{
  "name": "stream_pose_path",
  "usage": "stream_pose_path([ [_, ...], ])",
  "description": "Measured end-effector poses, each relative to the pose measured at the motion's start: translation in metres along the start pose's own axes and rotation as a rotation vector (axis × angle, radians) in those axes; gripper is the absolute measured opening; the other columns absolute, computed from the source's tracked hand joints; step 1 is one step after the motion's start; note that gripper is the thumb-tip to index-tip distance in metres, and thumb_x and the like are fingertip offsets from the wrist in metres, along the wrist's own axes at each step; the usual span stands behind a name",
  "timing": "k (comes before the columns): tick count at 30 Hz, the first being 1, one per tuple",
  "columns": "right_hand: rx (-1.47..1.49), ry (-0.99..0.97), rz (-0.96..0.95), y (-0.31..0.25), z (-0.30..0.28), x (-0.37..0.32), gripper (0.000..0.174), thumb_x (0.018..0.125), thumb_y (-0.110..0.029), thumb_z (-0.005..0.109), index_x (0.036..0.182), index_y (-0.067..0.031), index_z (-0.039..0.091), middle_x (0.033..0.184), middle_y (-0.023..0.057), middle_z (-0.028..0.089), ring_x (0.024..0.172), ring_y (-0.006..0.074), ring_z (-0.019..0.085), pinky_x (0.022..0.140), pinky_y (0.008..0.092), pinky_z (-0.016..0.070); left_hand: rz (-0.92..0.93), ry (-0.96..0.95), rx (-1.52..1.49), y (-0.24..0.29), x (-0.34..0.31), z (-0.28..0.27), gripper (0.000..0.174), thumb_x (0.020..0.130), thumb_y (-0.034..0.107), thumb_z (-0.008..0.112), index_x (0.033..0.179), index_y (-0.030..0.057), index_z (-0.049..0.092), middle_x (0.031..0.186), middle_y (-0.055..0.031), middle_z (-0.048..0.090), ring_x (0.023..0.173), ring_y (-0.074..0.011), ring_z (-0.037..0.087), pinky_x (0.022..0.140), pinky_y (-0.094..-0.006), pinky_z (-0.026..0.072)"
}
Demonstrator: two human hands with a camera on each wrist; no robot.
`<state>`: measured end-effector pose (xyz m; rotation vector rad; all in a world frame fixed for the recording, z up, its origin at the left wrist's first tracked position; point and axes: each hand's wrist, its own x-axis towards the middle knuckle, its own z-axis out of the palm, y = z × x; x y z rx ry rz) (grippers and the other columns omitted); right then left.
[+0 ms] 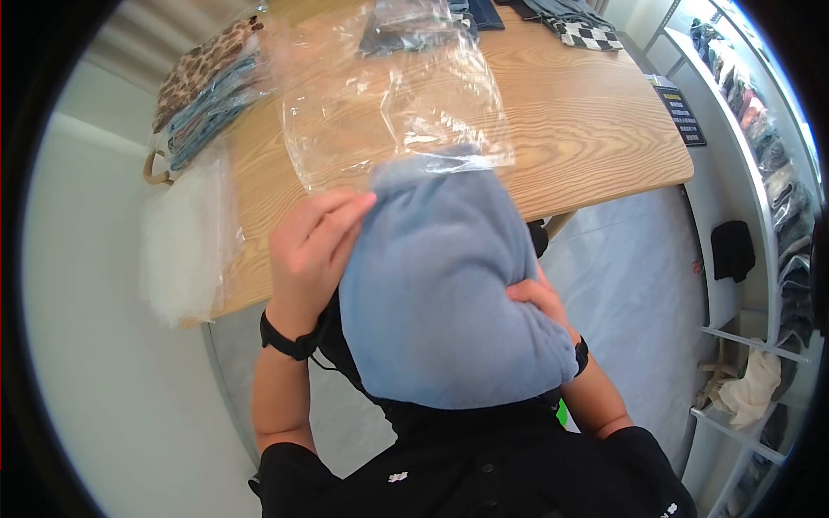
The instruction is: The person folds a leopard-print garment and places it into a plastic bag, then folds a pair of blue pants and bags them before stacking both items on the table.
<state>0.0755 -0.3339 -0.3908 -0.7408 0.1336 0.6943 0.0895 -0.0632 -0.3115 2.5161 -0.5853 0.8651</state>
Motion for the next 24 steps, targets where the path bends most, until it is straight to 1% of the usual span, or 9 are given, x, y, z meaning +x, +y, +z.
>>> stream_pose_path([
  [1,0.096,0.068,0.008,0.000,0.002,-0.001,0.081,0.075,0.000,0.049,0.150,-0.0079,0.019,0.144,0.0154,0.035,0.126,0.0267,0.045,0.104,0.0348,0.0384,0.043,-0.001,0.009,0.000,-0.005,-0.001,0.023,0.078,-0.003,0.068,0.099,0.0047,0.068,0.091,-0.0085,0.066,0.075,-0.0232,0.063,0.063,-0.0293,0.0495],
  [4,0.348,0.262,0.317,-0.006,0.001,-0.002,0.074,0.076,-0.006,0.052,0.145,-0.0033,0.026,0.137,0.0207,0.040,0.116,0.0299,0.052,0.100,0.0388,0.0428,0.010,0.012,0.004,0.001,-0.022,0.005,0.027,0.077,-0.004,0.069,0.103,0.0044,0.066,0.094,-0.0090,0.067,0.078,-0.0250,0.063,0.066,-0.0310,0.0503],
  [9,0.234,0.128,0.296,0.003,-0.018,0.004,0.071,0.074,-0.009,0.054,0.140,0.0020,0.029,0.127,0.0228,0.048,0.110,0.0313,0.056,0.096,0.0406,0.0461,-0.082,0.028,0.047,-0.006,-0.037,0.014,0.042,0.077,-0.001,0.070,0.117,0.0023,0.057,0.100,-0.0117,0.066,0.085,-0.0298,0.064,0.074,-0.0341,0.0513],
  [12,0.168,0.035,0.237,0.008,-0.023,0.010,0.072,0.074,-0.010,0.055,0.140,0.0030,0.029,0.127,0.0221,0.049,0.110,0.0311,0.056,0.096,0.0398,0.0462,-0.241,0.235,0.299,-0.006,-0.039,0.029,0.049,0.080,0.004,0.070,0.125,0.0004,0.048,0.106,-0.0138,0.065,0.090,-0.0299,0.064,0.078,-0.0351,0.0510],
  [14,0.155,-0.013,0.212,0.009,-0.020,0.014,0.073,0.074,-0.011,0.055,0.140,0.0028,0.029,0.128,0.0218,0.048,0.110,0.0307,0.056,0.096,0.0393,0.0462,-0.676,0.342,-0.149,-0.012,-0.048,0.046,0.050,0.087,0.009,0.066,0.129,-0.0005,0.041,0.110,-0.0137,0.063,0.091,-0.0237,0.063,0.077,-0.0324,0.0512],
  [15,0.099,0.074,0.211,0.010,-0.013,0.018,0.066,0.073,-0.016,0.053,0.133,0.0056,0.037,0.119,0.0229,0.055,0.103,0.0310,0.059,0.091,0.0374,0.0475,-0.681,0.349,-0.149,-0.017,-0.051,0.049,0.050,0.087,0.009,0.066,0.129,-0.0005,0.041,0.110,-0.0137,0.063,0.091,-0.0237,0.063,0.077,-0.0324,0.0512],
  [17,0.034,0.156,0.206,0.002,-0.003,0.022,0.062,0.071,-0.021,0.051,0.126,0.0084,0.046,0.109,0.0239,0.061,0.096,0.0312,0.062,0.087,0.0354,0.0488,-1.003,0.387,-0.884,-0.029,-0.057,0.054,0.037,0.092,0.012,0.062,0.123,-0.0015,0.048,0.106,-0.0108,0.065,0.091,-0.0170,0.063,0.076,-0.0275,0.0513],
  [20,0.174,0.225,0.399,-0.015,0.012,0.026,0.053,0.075,-0.019,0.055,0.123,0.0030,0.051,0.105,0.0179,0.062,0.096,0.0265,0.062,0.085,0.0338,0.0494,-0.974,0.335,-0.928,-0.047,-0.076,0.064,0.026,0.094,0.012,0.059,0.115,-0.0019,0.054,0.100,-0.0099,0.066,0.090,-0.0141,0.063,0.074,-0.0236,0.0517],
  [24,0.111,0.219,0.056,-0.005,-0.015,0.046,0.039,0.078,-0.021,0.052,0.108,0.0030,0.059,0.093,0.0139,0.065,0.081,0.0243,0.062,0.076,0.0310,0.0505,-1.117,0.419,-0.965,-0.029,-0.068,0.056,0.019,0.094,0.010,0.059,0.108,-0.0023,0.057,0.095,-0.0091,0.067,0.089,-0.0128,0.064,0.071,-0.0229,0.0525],
])
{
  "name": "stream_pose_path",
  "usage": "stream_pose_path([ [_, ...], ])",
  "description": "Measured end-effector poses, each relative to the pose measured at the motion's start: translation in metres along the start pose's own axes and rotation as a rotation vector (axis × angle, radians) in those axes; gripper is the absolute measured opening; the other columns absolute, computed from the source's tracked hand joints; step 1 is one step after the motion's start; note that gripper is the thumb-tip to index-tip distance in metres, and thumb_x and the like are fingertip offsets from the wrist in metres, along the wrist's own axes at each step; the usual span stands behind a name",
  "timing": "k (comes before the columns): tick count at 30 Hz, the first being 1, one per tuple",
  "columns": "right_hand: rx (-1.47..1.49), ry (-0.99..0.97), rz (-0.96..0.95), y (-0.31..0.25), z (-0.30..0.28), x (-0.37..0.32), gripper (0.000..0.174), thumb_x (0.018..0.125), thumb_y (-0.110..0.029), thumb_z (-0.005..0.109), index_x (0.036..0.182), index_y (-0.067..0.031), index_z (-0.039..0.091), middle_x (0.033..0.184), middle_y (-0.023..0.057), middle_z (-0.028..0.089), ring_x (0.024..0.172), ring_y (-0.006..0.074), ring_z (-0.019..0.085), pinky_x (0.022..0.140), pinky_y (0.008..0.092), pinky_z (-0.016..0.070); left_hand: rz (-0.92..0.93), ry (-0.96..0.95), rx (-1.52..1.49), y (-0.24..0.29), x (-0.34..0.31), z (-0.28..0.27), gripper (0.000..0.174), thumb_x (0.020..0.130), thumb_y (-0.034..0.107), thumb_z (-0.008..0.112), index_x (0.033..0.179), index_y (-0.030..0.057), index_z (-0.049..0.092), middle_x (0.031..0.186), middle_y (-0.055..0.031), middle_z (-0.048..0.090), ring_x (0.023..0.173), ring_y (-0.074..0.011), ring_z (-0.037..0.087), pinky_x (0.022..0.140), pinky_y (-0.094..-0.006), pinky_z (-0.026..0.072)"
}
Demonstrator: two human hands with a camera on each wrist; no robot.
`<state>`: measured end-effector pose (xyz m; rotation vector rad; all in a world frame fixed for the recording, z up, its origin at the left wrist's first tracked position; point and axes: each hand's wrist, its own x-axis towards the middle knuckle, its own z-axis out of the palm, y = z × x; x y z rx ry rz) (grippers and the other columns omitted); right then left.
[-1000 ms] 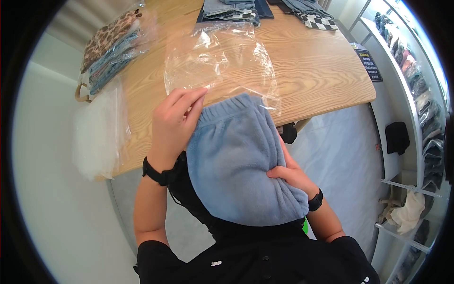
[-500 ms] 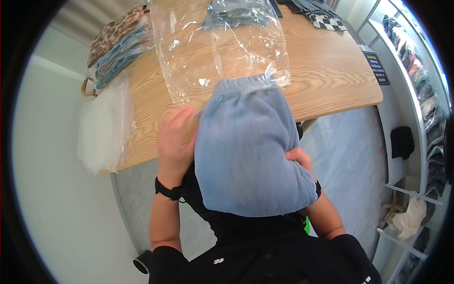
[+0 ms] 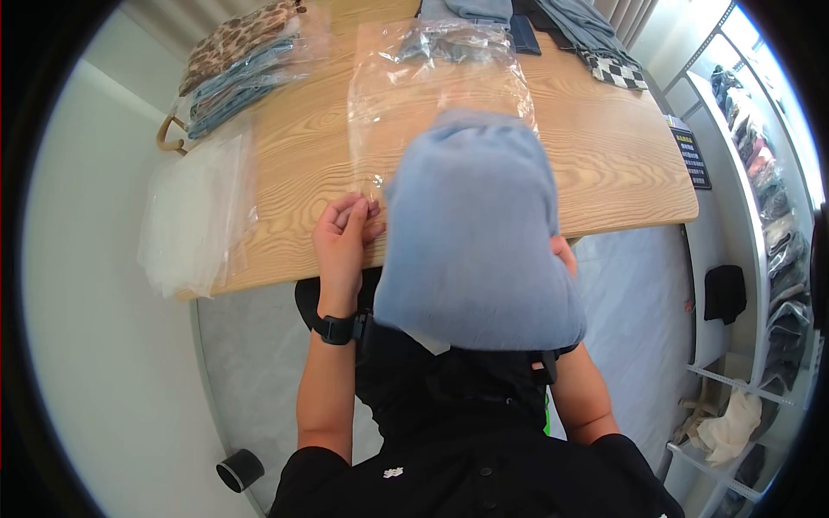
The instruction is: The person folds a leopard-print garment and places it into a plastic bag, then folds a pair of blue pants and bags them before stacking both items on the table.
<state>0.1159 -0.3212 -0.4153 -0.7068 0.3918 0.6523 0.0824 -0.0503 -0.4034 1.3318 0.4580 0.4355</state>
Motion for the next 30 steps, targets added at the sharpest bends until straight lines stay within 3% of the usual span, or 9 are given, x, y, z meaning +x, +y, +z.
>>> stream_pose_path([
  [2,0.377,-0.260,-0.066,0.001,-0.003,0.006,0.036,0.079,-0.020,0.050,0.105,0.0025,0.059,0.091,0.0133,0.066,0.082,0.0241,0.062,0.077,0.0313,0.0506,-0.071,-0.040,-0.008,-0.001,-0.002,-0.001,0.020,0.094,0.011,0.059,0.109,-0.0017,0.057,0.096,-0.0090,0.067,0.089,-0.0124,0.064,0.069,-0.0234,0.0531],
  [3,-0.097,0.011,-0.408,0.005,0.002,0.011,0.037,0.079,-0.021,0.050,0.106,0.0031,0.058,0.093,0.0142,0.066,0.084,0.0249,0.062,0.080,0.0335,0.0509,-0.090,-0.034,-0.003,0.001,-0.006,0.003,0.020,0.094,0.012,0.060,0.108,-0.0013,0.058,0.094,-0.0079,0.068,0.084,-0.0097,0.064,0.067,-0.0214,0.0512],
  [4,-0.100,0.007,-0.406,0.003,0.004,0.009,0.037,0.079,-0.021,0.050,0.106,0.0031,0.058,0.093,0.0142,0.066,0.084,0.0249,0.062,0.080,0.0335,0.0509,-0.089,-0.029,-0.005,0.000,-0.008,0.005,0.020,0.094,0.012,0.060,0.108,-0.0013,0.058,0.094,-0.0079,0.068,0.084,-0.0097,0.064,0.067,-0.0214,0.0512],
  [7,0.027,0.022,0.138,-0.009,0.030,-0.013,0.043,0.080,-0.010,0.047,0.122,0.0005,0.050,0.101,0.0141,0.061,0.089,0.0281,0.061,0.086,0.0379,0.0505,-0.060,0.026,0.002,0.005,-0.013,0.014,0.018,0.094,0.013,0.060,0.105,-0.0014,0.059,0.085,-0.0040,0.066,0.072,-0.0046,0.058,0.061,-0.0186,0.0450],
  [15,-0.083,0.020,0.136,-0.011,0.018,-0.025,0.052,0.080,-0.012,0.050,0.124,0.0134,0.040,0.111,0.0254,0.059,0.091,0.0303,0.065,0.086,0.0375,0.0529,-0.049,-0.075,0.170,0.001,-0.022,-0.009,0.012,0.093,0.012,0.058,0.097,0.0010,0.061,0.074,0.0023,0.059,0.064,-0.0046,0.051,0.058,-0.0200,0.0417],
  [20,-0.154,-0.057,0.136,-0.023,0.019,-0.033,0.067,0.075,-0.002,0.051,0.140,0.0011,0.033,0.129,0.0172,0.049,0.111,0.0261,0.055,0.097,0.0345,0.0445,-0.179,-0.354,0.753,0.062,-0.043,-0.029,0.017,0.088,0.013,0.064,0.100,0.0012,0.062,0.081,-0.0017,0.060,0.070,-0.0077,0.054,0.062,-0.0223,0.0439],
  [23,-0.188,-0.116,0.144,-0.017,0.020,-0.036,0.071,0.075,0.000,0.050,0.144,0.0006,0.030,0.135,0.0162,0.046,0.119,0.0253,0.050,0.101,0.0334,0.0404,0.068,-0.075,0.803,0.105,-0.037,-0.012,0.024,0.083,0.013,0.068,0.103,0.0013,0.062,0.094,-0.0060,0.061,0.084,-0.0118,0.059,0.071,-0.0254,0.0466],
  [25,-0.209,-0.180,0.154,-0.010,0.020,-0.034,0.076,0.076,0.001,0.050,0.148,-0.0008,0.024,0.141,0.0146,0.041,0.126,0.0240,0.044,0.105,0.0318,0.0352,0.457,-0.336,0.924,0.117,-0.019,0.013,0.026,0.081,0.014,0.069,0.103,0.0018,0.063,0.104,-0.0084,0.060,0.093,-0.0179,0.060,0.077,-0.0291,0.0479],
  [30,-0.284,-0.235,0.110,0.000,0.029,-0.034,0.077,0.077,0.001,0.050,0.149,-0.0024,0.023,0.144,0.0122,0.038,0.129,0.0217,0.040,0.108,0.0301,0.0308,0.766,-0.531,1.166,0.088,0.010,0.039,0.024,0.079,0.011,0.069,0.101,0.0041,0.065,0.103,-0.0076,0.063,0.093,-0.0244,0.060,0.079,-0.0330,0.0491],
])
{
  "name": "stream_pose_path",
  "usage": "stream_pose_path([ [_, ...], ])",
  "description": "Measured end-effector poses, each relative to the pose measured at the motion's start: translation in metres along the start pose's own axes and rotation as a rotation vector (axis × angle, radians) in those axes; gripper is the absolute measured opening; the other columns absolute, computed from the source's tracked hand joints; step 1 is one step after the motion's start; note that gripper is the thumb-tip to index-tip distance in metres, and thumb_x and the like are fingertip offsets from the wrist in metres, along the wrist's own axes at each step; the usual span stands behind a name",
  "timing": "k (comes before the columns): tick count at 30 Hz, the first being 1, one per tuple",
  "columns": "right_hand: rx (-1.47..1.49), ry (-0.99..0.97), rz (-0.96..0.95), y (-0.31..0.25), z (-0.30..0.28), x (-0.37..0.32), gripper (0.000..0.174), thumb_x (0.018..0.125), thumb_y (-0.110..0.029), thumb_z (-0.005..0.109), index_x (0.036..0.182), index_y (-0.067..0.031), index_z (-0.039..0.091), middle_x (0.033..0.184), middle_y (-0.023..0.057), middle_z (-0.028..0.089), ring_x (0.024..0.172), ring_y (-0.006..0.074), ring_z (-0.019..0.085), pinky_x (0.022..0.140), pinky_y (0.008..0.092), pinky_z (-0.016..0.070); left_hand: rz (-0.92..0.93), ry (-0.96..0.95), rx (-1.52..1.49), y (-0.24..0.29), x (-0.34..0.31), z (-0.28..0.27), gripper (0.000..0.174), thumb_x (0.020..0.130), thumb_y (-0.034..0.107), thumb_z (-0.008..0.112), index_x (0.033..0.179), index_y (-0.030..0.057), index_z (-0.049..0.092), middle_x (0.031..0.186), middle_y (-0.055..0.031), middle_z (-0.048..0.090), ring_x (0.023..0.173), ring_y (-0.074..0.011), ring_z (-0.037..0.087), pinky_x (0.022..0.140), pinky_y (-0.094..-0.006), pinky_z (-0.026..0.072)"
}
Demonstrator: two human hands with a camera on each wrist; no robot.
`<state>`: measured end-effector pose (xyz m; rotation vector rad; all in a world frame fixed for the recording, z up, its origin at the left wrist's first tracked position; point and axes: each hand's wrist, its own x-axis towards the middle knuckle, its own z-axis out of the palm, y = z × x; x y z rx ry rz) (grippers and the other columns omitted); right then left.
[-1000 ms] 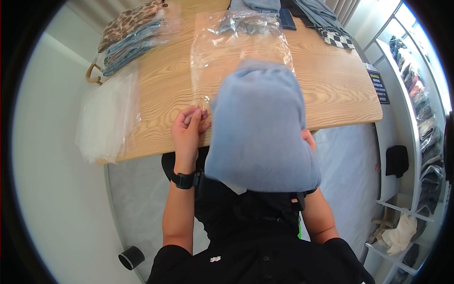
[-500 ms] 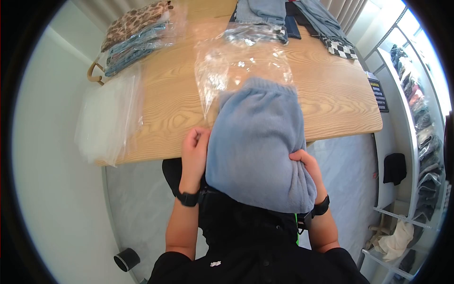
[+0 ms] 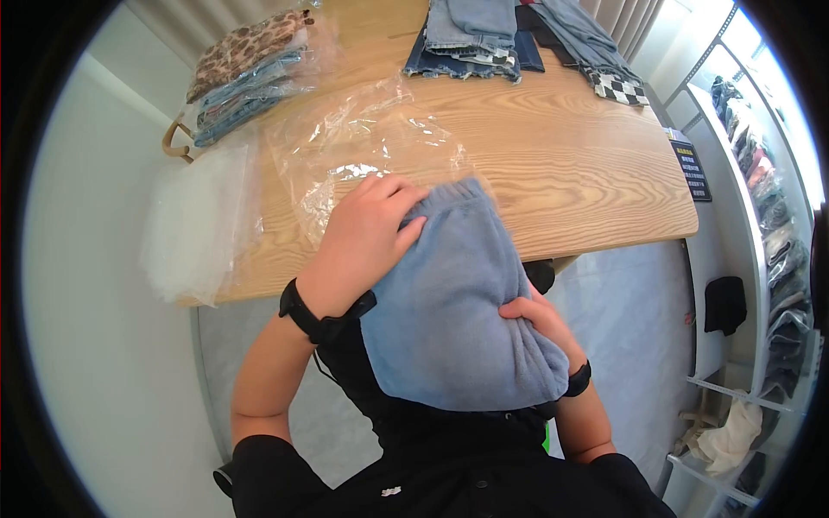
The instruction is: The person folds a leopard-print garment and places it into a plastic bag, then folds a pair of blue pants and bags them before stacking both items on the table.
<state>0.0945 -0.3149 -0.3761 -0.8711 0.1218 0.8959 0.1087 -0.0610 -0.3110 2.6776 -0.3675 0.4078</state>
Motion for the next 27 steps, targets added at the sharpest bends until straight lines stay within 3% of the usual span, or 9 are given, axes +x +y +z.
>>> stream_pose_path([
  [8,-0.052,-0.029,-0.133,0.000,0.022,-0.004,0.081,0.073,0.002,0.051,0.149,-0.0013,0.023,0.144,0.0130,0.039,0.131,0.0226,0.038,0.109,0.0304,0.0275,0.231,0.037,0.014,0.045,-0.012,-0.013,0.016,0.076,0.004,0.068,0.092,0.0047,0.068,0.095,-0.0064,0.065,0.088,-0.0260,0.061,0.075,-0.0351,0.0495],
  [10,-0.067,-0.107,-0.257,0.003,0.023,-0.004,0.084,0.075,0.008,0.054,0.151,-0.0042,0.019,0.143,0.0081,0.038,0.130,0.0172,0.037,0.107,0.0286,0.0280,0.341,0.032,0.040,0.064,-0.024,-0.026,0.013,0.075,0.002,0.068,0.089,0.0028,0.068,0.094,-0.0075,0.066,0.088,-0.0275,0.061,0.074,-0.0363,0.0490],
  [12,-0.049,-0.103,-0.261,0.002,0.021,-0.007,0.086,0.074,0.009,0.054,0.151,-0.0042,0.017,0.144,0.0088,0.037,0.133,0.0181,0.035,0.108,0.0303,0.0270,0.361,-0.003,0.048,0.060,-0.042,-0.036,0.025,0.076,0.001,0.068,0.101,0.0025,0.066,0.107,-0.0127,0.064,0.096,-0.0299,0.060,0.080,-0.0378,0.0487],
  [14,0.094,-0.078,-0.276,-0.001,0.015,-0.012,0.087,0.074,0.009,0.054,0.151,-0.0044,0.017,0.145,0.0104,0.037,0.134,0.0198,0.035,0.109,0.0316,0.0263,0.122,0.334,0.124,0.051,-0.054,-0.033,0.043,0.080,0.003,0.067,0.122,0.0037,0.058,0.124,-0.0160,0.057,0.109,-0.0295,0.057,0.092,-0.0375,0.0453],
  [15,0.125,-0.049,-0.255,-0.001,0.009,-0.013,0.085,0.072,0.007,0.055,0.150,-0.0030,0.020,0.144,0.0127,0.039,0.132,0.0220,0.038,0.110,0.0323,0.0266,0.129,0.352,0.142,0.044,-0.058,-0.023,0.043,0.080,0.003,0.067,0.122,0.0037,0.058,0.124,-0.0160,0.057,0.109,-0.0295,0.057,0.092,-0.0375,0.0453],
  [17,0.150,-0.038,-0.221,-0.004,-0.002,-0.010,0.081,0.072,0.004,0.054,0.147,-0.0016,0.025,0.140,0.0139,0.043,0.128,0.0236,0.043,0.107,0.0337,0.0312,-0.432,0.446,-0.229,0.019,-0.071,0.006,0.054,0.084,0.008,0.068,0.134,0.0027,0.047,0.125,-0.0124,0.055,0.111,-0.0247,0.056,0.095,-0.0351,0.0438],
  [19,0.169,-0.036,-0.188,-0.005,-0.013,0.000,0.077,0.072,0.002,0.054,0.145,-0.0001,0.029,0.137,0.0151,0.046,0.124,0.0252,0.047,0.105,0.0352,0.0357,-0.732,0.278,-1.077,0.002,-0.080,0.025,0.051,0.092,0.014,0.061,0.137,0.0006,0.042,0.128,-0.0094,0.053,0.112,-0.0206,0.054,0.097,-0.0331,0.0423],
  [21,0.218,0.081,-0.096,-0.004,-0.023,0.011,0.064,0.072,-0.009,0.052,0.133,0.0046,0.043,0.118,0.0211,0.059,0.104,0.0312,0.062,0.092,0.0384,0.0498,-0.884,0.142,-1.268,-0.014,-0.089,0.050,0.033,0.099,0.018,0.052,0.125,-0.0011,0.054,0.114,-0.0056,0.062,0.103,-0.0113,0.058,0.089,-0.0244,0.0458],
  [27,0.362,0.165,-0.125,-0.034,-0.015,0.010,0.053,0.077,-0.023,0.054,0.123,0.0032,0.052,0.110,0.0187,0.063,0.095,0.0297,0.063,0.085,0.0374,0.0521,-0.740,0.324,-1.279,0.013,-0.086,0.053,0.016,0.094,0.005,0.057,0.108,-0.0021,0.060,0.097,-0.0043,0.066,0.087,-0.0068,0.060,0.076,-0.0220,0.0479],
])
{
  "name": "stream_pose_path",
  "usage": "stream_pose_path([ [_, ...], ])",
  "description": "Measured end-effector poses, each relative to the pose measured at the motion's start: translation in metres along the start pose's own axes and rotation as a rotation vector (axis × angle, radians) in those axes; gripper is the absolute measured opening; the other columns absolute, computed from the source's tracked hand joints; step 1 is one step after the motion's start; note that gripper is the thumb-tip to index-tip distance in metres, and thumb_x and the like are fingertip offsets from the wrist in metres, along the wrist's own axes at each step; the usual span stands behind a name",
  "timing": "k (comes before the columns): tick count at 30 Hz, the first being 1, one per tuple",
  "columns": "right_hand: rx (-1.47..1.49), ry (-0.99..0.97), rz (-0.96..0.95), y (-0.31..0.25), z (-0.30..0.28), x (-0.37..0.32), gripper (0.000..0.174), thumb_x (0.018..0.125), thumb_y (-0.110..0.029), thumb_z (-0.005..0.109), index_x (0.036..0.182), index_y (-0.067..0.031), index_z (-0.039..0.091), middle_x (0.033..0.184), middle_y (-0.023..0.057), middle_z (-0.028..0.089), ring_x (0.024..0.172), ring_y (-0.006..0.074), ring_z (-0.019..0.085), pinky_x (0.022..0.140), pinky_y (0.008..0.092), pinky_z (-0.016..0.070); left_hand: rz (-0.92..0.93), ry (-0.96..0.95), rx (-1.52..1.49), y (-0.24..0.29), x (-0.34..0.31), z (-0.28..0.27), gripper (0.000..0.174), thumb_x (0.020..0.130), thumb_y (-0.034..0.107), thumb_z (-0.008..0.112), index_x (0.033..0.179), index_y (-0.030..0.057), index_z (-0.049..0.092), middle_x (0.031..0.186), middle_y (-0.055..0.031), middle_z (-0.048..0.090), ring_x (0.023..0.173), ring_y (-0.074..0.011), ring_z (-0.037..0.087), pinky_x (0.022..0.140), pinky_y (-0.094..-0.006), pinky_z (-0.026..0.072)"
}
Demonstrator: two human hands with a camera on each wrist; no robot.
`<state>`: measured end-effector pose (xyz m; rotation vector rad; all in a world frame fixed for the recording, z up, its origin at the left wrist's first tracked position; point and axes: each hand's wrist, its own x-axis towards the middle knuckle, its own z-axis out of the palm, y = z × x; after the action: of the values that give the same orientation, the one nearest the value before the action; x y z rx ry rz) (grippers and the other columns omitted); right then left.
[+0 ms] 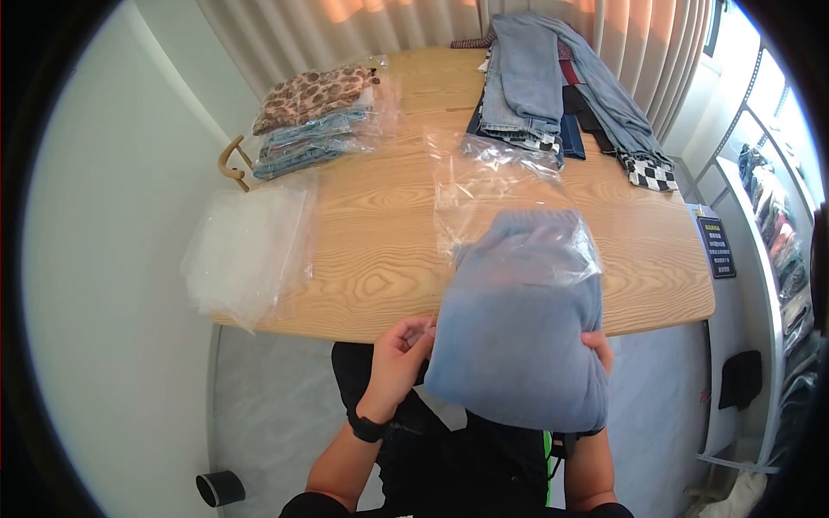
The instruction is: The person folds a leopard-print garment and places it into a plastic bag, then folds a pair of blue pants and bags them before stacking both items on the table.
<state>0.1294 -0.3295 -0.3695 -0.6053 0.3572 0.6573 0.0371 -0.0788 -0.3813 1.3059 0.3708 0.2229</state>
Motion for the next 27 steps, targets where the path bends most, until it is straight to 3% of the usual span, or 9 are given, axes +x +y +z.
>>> stream_pose_path([
  [5,-0.400,0.149,-0.363,0.007,-0.007,0.014,0.050,0.088,-0.034,0.050,0.125,-0.0004,0.053,0.120,0.0149,0.061,0.106,0.0308,0.059,0.091,0.0400,0.0477,0.054,0.093,-0.175,-0.022,-0.004,0.005,0.010,0.095,0.006,0.057,0.103,0.0022,0.058,0.106,-0.0053,0.064,0.092,-0.0080,0.059,0.078,-0.0225,0.0472],
  [7,0.440,-0.370,-0.196,0.015,-0.019,0.016,0.050,0.097,-0.043,0.040,0.129,-0.0063,0.052,0.130,0.0115,0.056,0.120,0.0267,0.050,0.104,0.0382,0.0370,0.036,0.099,-0.333,-0.025,0.000,0.008,0.006,0.095,0.007,0.056,0.101,0.0044,0.057,0.112,-0.0058,0.062,0.096,-0.0087,0.058,0.079,-0.0236,0.0469],
  [8,0.412,-0.295,-0.240,0.021,-0.023,0.006,0.056,0.097,-0.049,0.036,0.132,-0.0067,0.050,0.133,0.0102,0.054,0.125,0.0279,0.046,0.110,0.0429,0.0286,-0.015,0.087,-0.393,-0.022,-0.004,0.009,0.005,0.097,0.008,0.053,0.099,0.0050,0.056,0.118,-0.0061,0.059,0.102,-0.0115,0.056,0.086,-0.0273,0.0453],
  [13,0.417,-0.100,-0.261,0.053,-0.035,-0.040,0.067,0.091,-0.051,0.049,0.139,-0.0067,0.042,0.143,0.0108,0.043,0.132,0.0308,0.039,0.110,0.0466,0.0278,-0.237,0.147,-0.501,-0.002,-0.019,0.022,0.002,0.098,0.007,0.049,0.100,0.0084,0.050,0.124,-0.0063,0.054,0.108,-0.0142,0.053,0.092,-0.0319,0.0440],
  [15,-0.181,-0.263,-0.525,0.069,-0.048,-0.050,0.077,0.080,-0.044,0.067,0.140,-0.0053,0.039,0.144,0.0129,0.041,0.134,0.0305,0.036,0.111,0.0462,0.0279,-0.181,0.133,-0.432,-0.019,-0.020,0.015,0.006,0.097,0.005,0.052,0.096,0.0097,0.047,0.119,-0.0049,0.057,0.102,-0.0122,0.055,0.087,-0.0286,0.0449],
  [18,-0.481,-0.120,-0.354,0.074,-0.069,-0.060,0.084,0.070,-0.035,0.076,0.139,-0.0035,0.040,0.143,0.0146,0.041,0.133,0.0307,0.038,0.109,0.0470,0.0327,-0.107,0.090,-0.328,-0.039,-0.015,0.000,0.013,0.094,0.002,0.055,0.093,0.0106,0.045,0.110,-0.0030,0.059,0.097,-0.0109,0.058,0.079,-0.0243,0.0466],
  [21,-0.312,-0.087,-0.099,0.052,-0.065,-0.056,0.079,0.072,-0.035,0.073,0.137,-0.0022,0.041,0.143,0.0146,0.042,0.130,0.0315,0.041,0.105,0.0479,0.0377,-0.171,0.031,-0.307,-0.030,-0.013,-0.007,0.016,0.092,0.002,0.058,0.099,0.0090,0.046,0.107,-0.0034,0.059,0.096,-0.0112,0.059,0.074,-0.0234,0.0478],
  [23,-0.214,-0.259,-0.114,0.051,-0.083,-0.044,0.067,0.081,-0.038,0.064,0.135,-0.0037,0.043,0.139,0.0139,0.046,0.126,0.0310,0.045,0.102,0.0486,0.0400,-0.252,0.016,-0.321,-0.025,-0.016,-0.007,0.018,0.091,0.002,0.059,0.103,0.0080,0.047,0.107,-0.0043,0.059,0.095,-0.0111,0.059,0.071,-0.0235,0.0484],
  [27,0.105,-0.022,-0.256,0.054,-0.038,-0.023,0.067,0.081,-0.049,0.059,0.131,-0.0060,0.048,0.131,0.0116,0.052,0.122,0.0314,0.048,0.102,0.0498,0.0387,-0.230,-0.059,-0.323,-0.035,-0.025,0.018,0.038,0.089,0.002,0.062,0.123,0.0041,0.045,0.117,-0.0077,0.056,0.101,-0.0146,0.059,0.079,-0.0284,0.0505],
])
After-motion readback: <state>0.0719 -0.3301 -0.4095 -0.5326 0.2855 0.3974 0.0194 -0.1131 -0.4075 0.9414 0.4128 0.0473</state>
